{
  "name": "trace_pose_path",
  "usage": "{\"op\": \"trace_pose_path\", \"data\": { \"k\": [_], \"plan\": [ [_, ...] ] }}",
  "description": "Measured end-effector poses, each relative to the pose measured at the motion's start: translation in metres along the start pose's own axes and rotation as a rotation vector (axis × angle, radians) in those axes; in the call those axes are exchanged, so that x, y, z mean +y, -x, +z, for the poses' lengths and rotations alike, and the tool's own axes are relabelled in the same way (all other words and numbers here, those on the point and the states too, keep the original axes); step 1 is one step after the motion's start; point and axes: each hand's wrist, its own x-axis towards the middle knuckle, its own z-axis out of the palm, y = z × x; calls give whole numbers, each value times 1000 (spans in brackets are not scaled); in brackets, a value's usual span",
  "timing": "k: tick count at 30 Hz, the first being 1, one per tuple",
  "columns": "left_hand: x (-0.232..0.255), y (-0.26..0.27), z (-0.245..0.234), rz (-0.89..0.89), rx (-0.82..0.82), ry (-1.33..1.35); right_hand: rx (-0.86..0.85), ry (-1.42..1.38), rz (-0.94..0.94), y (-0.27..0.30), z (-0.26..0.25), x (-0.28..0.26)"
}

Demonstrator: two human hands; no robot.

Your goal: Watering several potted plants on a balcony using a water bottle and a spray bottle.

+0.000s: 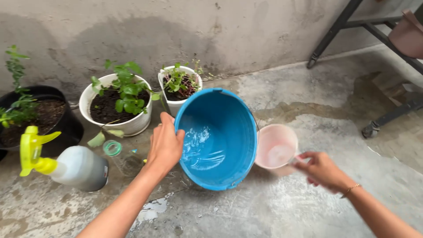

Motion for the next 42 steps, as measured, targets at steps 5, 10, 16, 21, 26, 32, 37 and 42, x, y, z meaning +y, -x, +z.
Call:
{"op": "trace_pose_path", "data": {
  "k": [5,10,16,21,26,32,37,42],
  "plan": [
    [39,10,-12,64,54,36,-144,-155,76,42,27,-22],
    [49,16,-4,243,186,66,-259,-246,92,53,46,-23],
    [66,21,-1,255,203,127,-345,-483,155,55,59,-24],
    [74,19,5,413,265,94,-317,-575,171,53,63,-29],
    [71,13,9,617,368,90,-281,-599,177,51,66,-32],
    [77,13,17,682,398,93,-226,-570,113,46,69,-21],
    [75,15,30,701,388,98,-222,-534,105,46,65,-21],
    [86,17,35,579,317,209,-219,-656,134,43,64,-21]
  ]
}}
